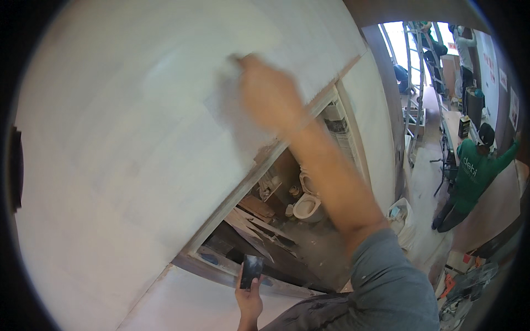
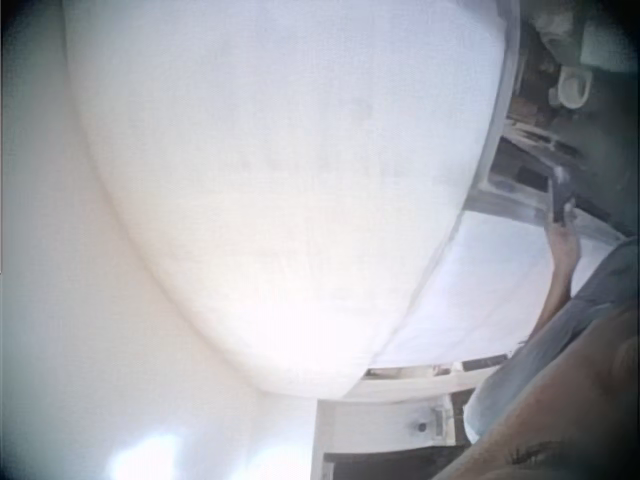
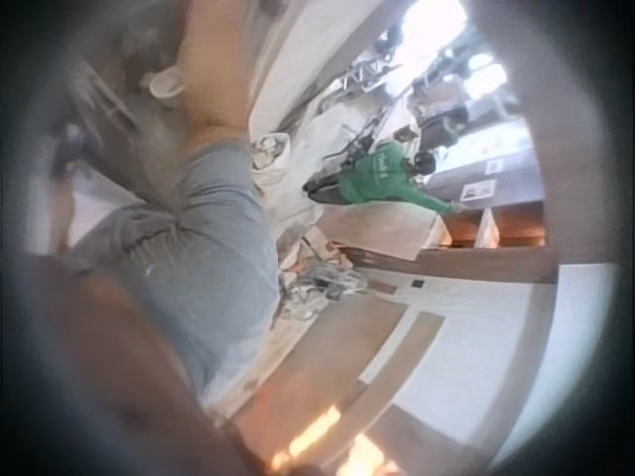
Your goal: The person applies plaster to a wall using a trowel and a smaller scraper. They repeatedly scoop plaster from a container, spread it onto the wall, and smooth the surface. The person works in a room under renovation with other workers visible in the background.
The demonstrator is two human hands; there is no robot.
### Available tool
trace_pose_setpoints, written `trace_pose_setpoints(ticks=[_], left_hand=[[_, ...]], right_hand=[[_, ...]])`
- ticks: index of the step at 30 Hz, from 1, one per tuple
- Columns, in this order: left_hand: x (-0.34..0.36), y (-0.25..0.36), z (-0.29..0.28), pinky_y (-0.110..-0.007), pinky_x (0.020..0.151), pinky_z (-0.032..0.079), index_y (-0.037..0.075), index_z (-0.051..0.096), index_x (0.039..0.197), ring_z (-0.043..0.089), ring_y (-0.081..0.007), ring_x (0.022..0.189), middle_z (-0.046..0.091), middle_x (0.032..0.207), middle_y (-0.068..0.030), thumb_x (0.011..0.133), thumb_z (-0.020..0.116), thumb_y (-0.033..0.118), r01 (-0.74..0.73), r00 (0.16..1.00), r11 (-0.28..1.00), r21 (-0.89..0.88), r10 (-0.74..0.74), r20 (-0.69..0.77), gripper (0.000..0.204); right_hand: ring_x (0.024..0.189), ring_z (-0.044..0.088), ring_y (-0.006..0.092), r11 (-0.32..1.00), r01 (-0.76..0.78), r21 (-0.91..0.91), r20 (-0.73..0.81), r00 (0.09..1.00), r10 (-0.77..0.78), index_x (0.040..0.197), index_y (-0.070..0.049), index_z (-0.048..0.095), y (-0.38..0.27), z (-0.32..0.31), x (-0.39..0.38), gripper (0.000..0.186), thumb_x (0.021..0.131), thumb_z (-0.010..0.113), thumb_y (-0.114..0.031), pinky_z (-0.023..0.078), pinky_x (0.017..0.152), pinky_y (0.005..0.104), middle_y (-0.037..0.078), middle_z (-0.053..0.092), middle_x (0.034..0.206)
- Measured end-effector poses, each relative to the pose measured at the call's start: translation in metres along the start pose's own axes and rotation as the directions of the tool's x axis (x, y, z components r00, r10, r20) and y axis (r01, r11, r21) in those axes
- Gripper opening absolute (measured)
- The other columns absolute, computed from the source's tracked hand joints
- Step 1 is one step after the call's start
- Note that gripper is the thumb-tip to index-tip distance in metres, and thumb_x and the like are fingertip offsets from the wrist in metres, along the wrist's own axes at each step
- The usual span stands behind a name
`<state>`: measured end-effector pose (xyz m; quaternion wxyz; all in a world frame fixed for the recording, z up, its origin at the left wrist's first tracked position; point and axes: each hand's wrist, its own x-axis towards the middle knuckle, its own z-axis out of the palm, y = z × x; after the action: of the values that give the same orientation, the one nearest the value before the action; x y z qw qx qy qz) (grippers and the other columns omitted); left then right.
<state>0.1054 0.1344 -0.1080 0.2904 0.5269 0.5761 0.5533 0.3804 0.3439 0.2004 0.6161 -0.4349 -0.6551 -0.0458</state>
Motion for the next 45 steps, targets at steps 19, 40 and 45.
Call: trace_pose_setpoints(ticks=[19,40,45], left_hand=[[0.01,-0.01,-0.011,-0.03,0.09,0.052,-0.008,0.06,0.127,0.065,-0.0176,0.103,0.069,0.113,-0.0114,0.102,0.058,0.013,0.0,0.998,1.0,-0.009,-0.001,-0.059,0.033],[0.051,0.181,0.008,-0.024,0.051,0.063,-0.001,0.054,0.129,0.075,-0.0241,0.081,0.071,0.101,-0.0168,0.104,0.053,0.016,0.192,0.976,0.379,-0.905,0.024,0.217,0.03],[0.058,0.175,0.012,-0.027,0.051,0.064,0.0,0.045,0.137,0.075,-0.025,0.084,0.068,0.112,-0.0194,0.104,0.053,0.015,0.223,0.937,0.367,-0.903,0.175,0.302,0.038]], right_hand=[[0.111,0.062,0.0421,0.998,0.058,0.0,-0.106,0.993,-0.058,0.135,0.0,0.057,0.048,0.03,0.05,0.049,0.089,0.058,-0.015,0.05,0.098,0.0469,0.021,0.059,0.126],[0.095,0.065,0.0301,0.711,0.315,0.629,0.025,0.906,-0.423,0.147,0.004,0.046,-0.054,0.002,-0.143,0.054,0.096,0.055,-0.007,0.052,0.083,0.0381,0.021,0.065,0.115],[0.103,0.066,0.0332,0.715,0.493,0.495,-0.048,0.837,-0.544,0.14,0.005,0.053,-0.035,0.016,-0.186,0.048,0.093,0.059,-0.001,0.052,0.09,0.0402,0.023,0.065,0.124]])
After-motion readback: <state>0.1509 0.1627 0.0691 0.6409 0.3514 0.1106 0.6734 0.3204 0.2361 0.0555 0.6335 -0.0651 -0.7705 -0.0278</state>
